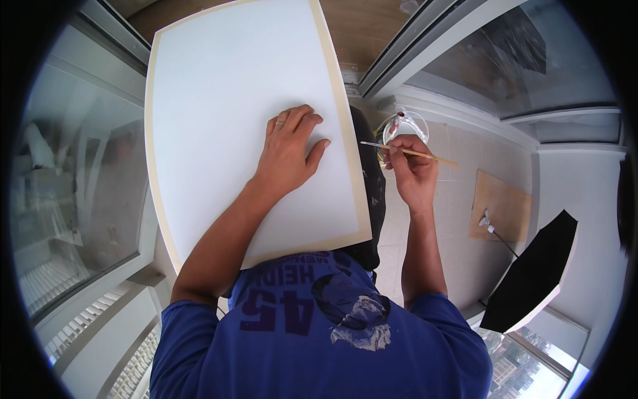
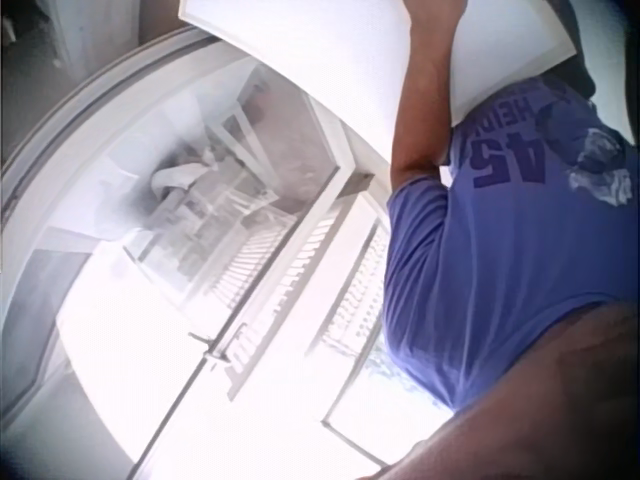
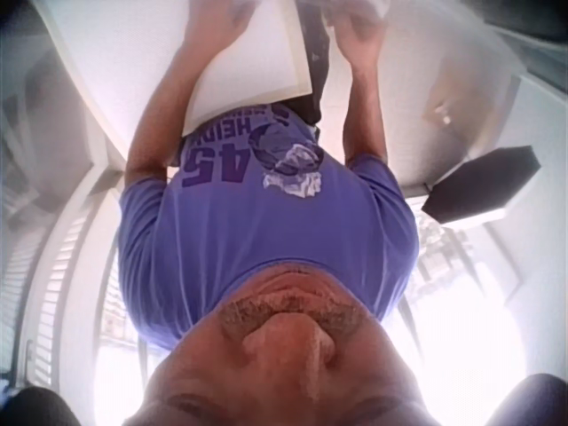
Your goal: The person paints the edges of a white board. They hold the board on their lap, dipping a brush into a paint bucket and applying paint to the board's perimeter.
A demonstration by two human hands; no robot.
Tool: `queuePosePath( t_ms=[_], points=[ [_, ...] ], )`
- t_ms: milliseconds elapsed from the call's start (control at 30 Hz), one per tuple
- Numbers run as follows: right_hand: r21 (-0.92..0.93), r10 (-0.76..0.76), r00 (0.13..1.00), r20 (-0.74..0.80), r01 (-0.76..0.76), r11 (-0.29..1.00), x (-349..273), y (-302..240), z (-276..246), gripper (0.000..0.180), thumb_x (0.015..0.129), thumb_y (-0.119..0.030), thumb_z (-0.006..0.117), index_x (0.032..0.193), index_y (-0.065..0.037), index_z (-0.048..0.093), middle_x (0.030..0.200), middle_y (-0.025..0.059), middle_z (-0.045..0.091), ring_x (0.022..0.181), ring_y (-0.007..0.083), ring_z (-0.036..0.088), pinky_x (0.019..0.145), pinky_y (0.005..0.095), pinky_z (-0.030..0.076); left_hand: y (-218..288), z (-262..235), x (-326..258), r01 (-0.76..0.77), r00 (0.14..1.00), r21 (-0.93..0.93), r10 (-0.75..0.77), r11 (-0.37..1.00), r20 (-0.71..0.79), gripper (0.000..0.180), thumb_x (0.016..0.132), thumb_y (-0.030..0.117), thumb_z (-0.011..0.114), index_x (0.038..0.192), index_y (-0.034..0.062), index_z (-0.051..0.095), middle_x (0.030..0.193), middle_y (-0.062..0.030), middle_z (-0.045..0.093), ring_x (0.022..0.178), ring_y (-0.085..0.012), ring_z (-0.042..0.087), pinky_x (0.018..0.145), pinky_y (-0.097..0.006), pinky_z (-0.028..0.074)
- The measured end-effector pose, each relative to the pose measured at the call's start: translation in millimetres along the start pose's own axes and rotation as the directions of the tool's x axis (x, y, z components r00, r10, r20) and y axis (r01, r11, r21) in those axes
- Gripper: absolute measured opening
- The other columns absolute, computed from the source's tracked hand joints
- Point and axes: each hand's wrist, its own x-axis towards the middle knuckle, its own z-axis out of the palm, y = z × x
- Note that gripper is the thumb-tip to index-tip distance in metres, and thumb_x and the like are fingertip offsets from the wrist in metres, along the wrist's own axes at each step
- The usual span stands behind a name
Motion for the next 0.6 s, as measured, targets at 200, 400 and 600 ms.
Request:
queuePosePath(
  t_ms=[200,400,600],
  points=[
    [-0.144,-0.093,0.995,0.026,0.095,0.985,6.8,0.6,5.6,0.008,0.099,0.003,0.065,0.105,0.002,0.071,0.097,0.0068,0.075,0.090,0.0136,0.076,0.080,0.0283,0.060,1.3,-0.2,0.0,0.008,1.000,-0.013,-0.008,1.000,-0.001,0.036,0.095,0.017,0.082,0.126,0.0040,0.069,0.139,-0.0138,0.064,0.131,-0.0345,0.060,0.111,-0.052,0.044],
    [-0.207,-0.119,0.992,0.043,0.125,0.970,11.2,-4.7,11.1,0.009,0.098,0.003,0.067,0.105,0.001,0.072,0.093,0.0077,0.077,0.088,0.0138,0.077,0.077,0.0275,0.061,0.9,-0.7,0.1,0.016,1.000,-0.006,-0.016,1.000,0.002,0.036,0.095,0.017,0.082,0.126,0.0041,0.069,0.139,-0.0137,0.064,0.132,-0.0343,0.060,0.111,-0.052,0.044],
    [-0.225,-0.137,0.990,0.030,0.140,0.964,14.2,0.5,13.6,0.009,0.097,0.003,0.069,0.105,0.002,0.073,0.092,0.0078,0.077,0.086,0.0139,0.079,0.074,0.0266,0.061,0.6,0.1,0.3,0.016,1.000,0.001,-0.016,1.000,0.003,0.036,0.095,0.016,0.082,0.127,0.0043,0.069,0.140,-0.0138,0.064,0.133,-0.0343,0.060,0.111,-0.052,0.044]
  ],
)
